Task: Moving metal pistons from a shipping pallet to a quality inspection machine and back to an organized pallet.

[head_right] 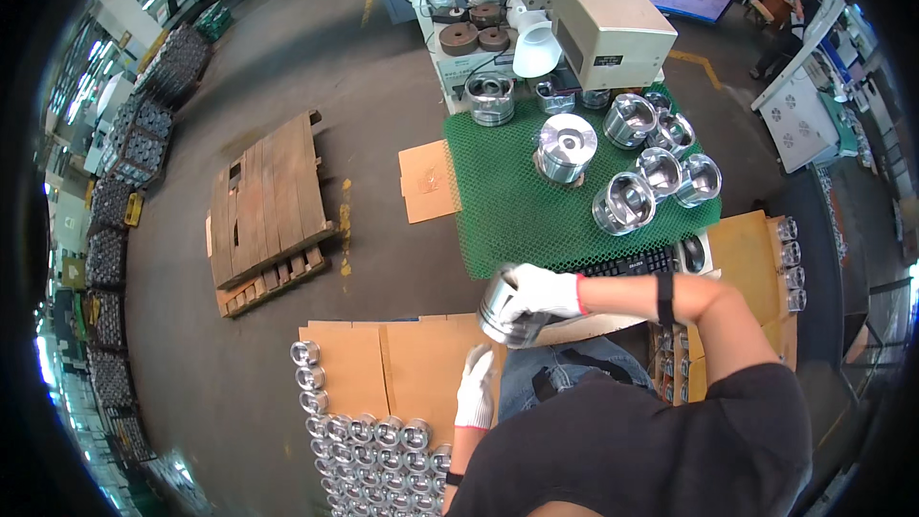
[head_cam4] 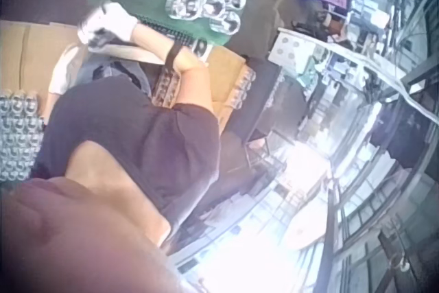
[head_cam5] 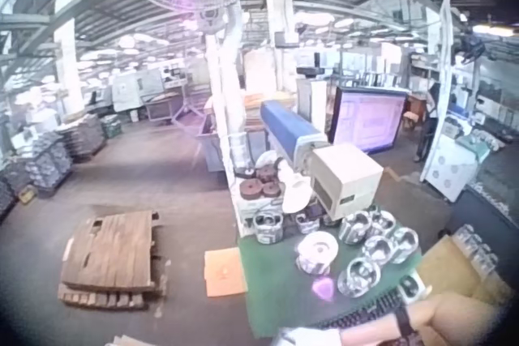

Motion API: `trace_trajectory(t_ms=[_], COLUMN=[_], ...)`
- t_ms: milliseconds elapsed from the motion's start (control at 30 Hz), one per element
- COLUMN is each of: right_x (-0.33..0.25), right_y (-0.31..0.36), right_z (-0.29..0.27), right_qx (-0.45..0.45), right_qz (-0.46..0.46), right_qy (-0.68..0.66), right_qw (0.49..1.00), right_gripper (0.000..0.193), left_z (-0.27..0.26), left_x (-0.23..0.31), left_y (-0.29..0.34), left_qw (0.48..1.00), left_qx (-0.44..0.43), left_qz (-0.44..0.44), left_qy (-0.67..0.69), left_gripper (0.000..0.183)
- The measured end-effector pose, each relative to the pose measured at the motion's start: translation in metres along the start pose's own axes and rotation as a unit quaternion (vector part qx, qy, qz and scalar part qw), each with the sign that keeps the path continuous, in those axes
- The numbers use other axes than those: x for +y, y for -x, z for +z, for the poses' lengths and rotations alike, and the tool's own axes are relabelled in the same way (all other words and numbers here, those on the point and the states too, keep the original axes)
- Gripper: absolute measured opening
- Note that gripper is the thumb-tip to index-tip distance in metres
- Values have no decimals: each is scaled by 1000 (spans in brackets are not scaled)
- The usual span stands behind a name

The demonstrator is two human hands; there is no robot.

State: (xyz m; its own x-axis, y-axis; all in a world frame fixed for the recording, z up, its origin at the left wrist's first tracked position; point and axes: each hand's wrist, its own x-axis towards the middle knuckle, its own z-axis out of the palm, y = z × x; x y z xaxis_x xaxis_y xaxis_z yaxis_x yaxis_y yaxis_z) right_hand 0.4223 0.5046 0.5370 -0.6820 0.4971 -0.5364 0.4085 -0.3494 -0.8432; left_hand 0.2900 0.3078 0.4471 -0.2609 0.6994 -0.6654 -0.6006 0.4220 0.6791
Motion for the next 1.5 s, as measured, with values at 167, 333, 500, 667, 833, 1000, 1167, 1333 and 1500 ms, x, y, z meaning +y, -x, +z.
trace_trajectory(t_ms=[167, 333, 500, 667, 833, 1000, 1167, 1333, 1500], right_x=[-9, 14, 0, -45, 21, 34, 21, 61, 58], right_y=[-92, -205, -239, -165, -43, 64, 64, 35, 40], right_z=[-58, -141, -176, -134, -66, -121, -193, -162, -60], right_qx=[100, 274, 383, 354, 160, 90, 359, 364, 269], right_qz=[-119, -195, -43, -194, -253, -85, 80, 105, -35], right_qy=[522, 510, 436, 662, 560, 517, 428, 364, 474], right_qw=[839, 792, 813, 632, 773, 847, 825, 851, 838], right_gripper=[24, 15, 26, 31, 33, 28, 41, 58, 33], left_z=[-55, -59, -38, -14, 25, 58, 72, 9, -74], left_x=[-39, -53, -39, -18, 6, 38, 43, 32, -1], left_y=[5, 12, -3, -27, -73, -103, -101, -60, -20], left_qw=[988, 976, 978, 987, 996, 998, 987, 990, 999], left_qx=[87, 135, 138, 119, 58, -47, -145, -130, 29], left_qz=[-52, -78, -84, -65, -67, -13, -3, 21, -7], left_qy=[113, 152, 133, 85, 17, -50, -70, -46, 29], left_gripper=[35, 24, 24, 27, 39, 43, 42, 41, 46])
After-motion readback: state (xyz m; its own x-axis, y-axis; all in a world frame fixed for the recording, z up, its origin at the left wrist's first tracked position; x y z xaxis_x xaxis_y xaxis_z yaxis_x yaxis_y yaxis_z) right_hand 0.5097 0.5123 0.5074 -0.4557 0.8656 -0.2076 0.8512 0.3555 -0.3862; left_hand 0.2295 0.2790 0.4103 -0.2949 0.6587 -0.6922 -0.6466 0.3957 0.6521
